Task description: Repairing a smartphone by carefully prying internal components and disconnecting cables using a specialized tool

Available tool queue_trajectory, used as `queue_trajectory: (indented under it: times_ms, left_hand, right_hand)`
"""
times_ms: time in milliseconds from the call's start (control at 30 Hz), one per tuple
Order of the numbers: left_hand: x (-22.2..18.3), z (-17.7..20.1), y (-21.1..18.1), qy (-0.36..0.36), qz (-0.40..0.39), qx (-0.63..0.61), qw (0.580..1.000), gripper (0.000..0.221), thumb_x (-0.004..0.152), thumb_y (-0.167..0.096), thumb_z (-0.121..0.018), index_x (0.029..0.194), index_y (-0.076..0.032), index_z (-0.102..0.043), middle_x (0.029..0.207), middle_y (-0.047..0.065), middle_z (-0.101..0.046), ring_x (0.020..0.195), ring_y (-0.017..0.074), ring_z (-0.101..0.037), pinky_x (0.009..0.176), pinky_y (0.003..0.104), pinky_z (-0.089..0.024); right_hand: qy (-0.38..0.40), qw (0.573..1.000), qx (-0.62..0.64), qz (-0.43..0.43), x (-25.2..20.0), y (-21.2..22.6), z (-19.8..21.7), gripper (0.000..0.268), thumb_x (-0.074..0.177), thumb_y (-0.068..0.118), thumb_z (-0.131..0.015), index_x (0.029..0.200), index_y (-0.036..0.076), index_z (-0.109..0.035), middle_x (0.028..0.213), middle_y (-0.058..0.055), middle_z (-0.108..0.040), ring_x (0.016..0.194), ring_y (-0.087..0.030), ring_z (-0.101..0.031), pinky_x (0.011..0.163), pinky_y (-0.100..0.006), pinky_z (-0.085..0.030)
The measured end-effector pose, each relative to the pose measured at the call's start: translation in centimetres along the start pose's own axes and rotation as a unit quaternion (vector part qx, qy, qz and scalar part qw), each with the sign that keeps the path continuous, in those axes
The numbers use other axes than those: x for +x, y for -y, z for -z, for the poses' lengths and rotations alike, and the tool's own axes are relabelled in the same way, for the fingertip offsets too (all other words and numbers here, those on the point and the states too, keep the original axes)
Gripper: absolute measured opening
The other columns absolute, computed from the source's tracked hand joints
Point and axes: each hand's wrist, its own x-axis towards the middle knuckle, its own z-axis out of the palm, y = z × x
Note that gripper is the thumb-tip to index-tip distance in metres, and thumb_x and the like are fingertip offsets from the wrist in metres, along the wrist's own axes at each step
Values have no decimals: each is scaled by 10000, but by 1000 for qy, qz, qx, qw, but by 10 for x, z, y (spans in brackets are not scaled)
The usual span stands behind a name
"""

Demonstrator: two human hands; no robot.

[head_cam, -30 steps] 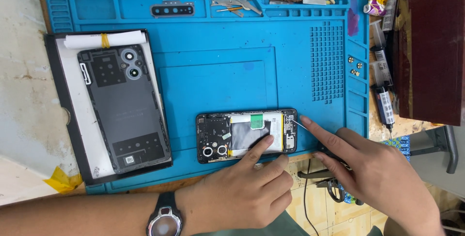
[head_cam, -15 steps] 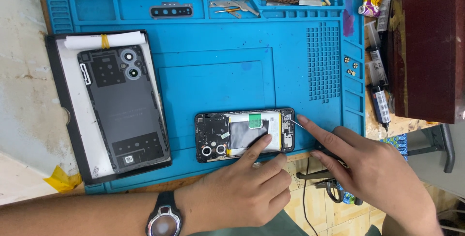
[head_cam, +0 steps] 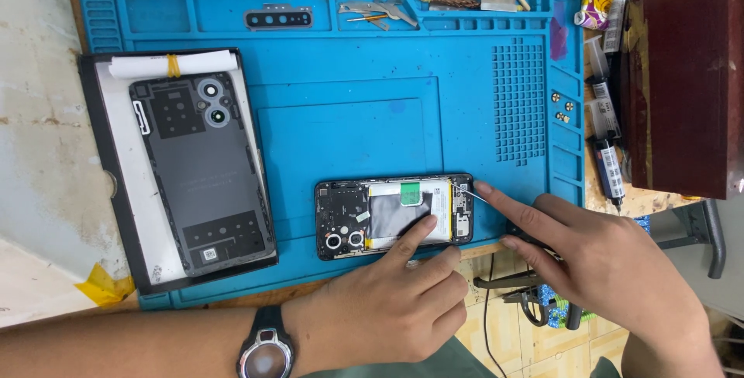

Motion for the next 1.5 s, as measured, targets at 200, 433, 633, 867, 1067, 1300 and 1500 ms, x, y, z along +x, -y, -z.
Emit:
queue_trajectory:
  times_ms: [200, 433, 633, 867, 1067, 1300, 1500]
  left_hand:
    - [-1, -1, 0, 1, -1, 1, 1000, 176, 979, -31, -568, 807, -2, -591, 879, 139, -535, 989, 306, -544, 982, 592, -474]
    - [-1, -1, 0, -17, -1, 2, 1000, 230, 978, -2, -532, 752, -8, -572, 820, 130, -505, 954, 306, -548, 972, 592, -478]
    - [-1, -1, -1, -14, 1, 14, 1000, 225, 977, -5, -533, 755, -18, -568, 809, 122, -498, 960, 293, -553, 993, 583, -476]
    - [-3, -4, -1, -17, 3, -12, 1000, 241, 968, 36, -519, 733, -3, -552, 791, 117, -488, 930, 290, -534, 1058, 548, -459]
    - [-3, 0, -1, -9, -8, 2, 1000, 193, 962, 37, -533, 786, -19, -591, 834, 112, -549, 916, 266, -553, 1066, 492, -475]
    - [-2, 5, -2, -12, -11, 16, 1000, 225, 972, 18, -503, 768, -34, -581, 837, 106, -558, 878, 242, -552, 1054, 442, -497]
    - [-3, 4, -2, -29, -16, 17, 999, 186, 976, -3, -534, 800, -32, -589, 842, 115, -588, 873, 257, -572, 976, 445, -524]
  right_hand:
    - [-11, 1000, 8, 26, 2, -2, -1, 638, 852, 413, -486, 1453, 335, -290, 672, 48, -504, 402, -165, -461, 339, -341, -429]
    - [-7, 999, 18, 29, 5, 0, 2, 636, 852, 415, -485, 1453, 334, -293, 678, 45, -507, 406, -170, -473, 338, -352, -432]
    - [2, 999, 13, 32, 6, 0, 3, 630, 860, 404, -475, 1456, 347, -280, 681, 50, -516, 402, -167, -472, 346, -346, -440]
    - [1, 999, 22, 39, 8, -2, 3, 644, 854, 402, -495, 1457, 335, -279, 665, 53, -521, 410, -145, -466, 348, -331, -426]
    - [10, 999, 17, 41, 9, -1, 4, 631, 864, 405, -466, 1458, 356, -260, 722, 60, -529, 431, -168, -489, 351, -335, -463]
    - [2, 998, 42, 50, 13, 1, 8, 609, 864, 385, -476, 1446, 344, -297, 719, 45, -552, 402, -168, -486, 335, -329, -453]
    - [-4, 997, 43, 64, 14, 1, 7, 621, 872, 377, -468, 1458, 314, -273, 754, 40, -538, 406, -181, -454, 336, -334, -433]
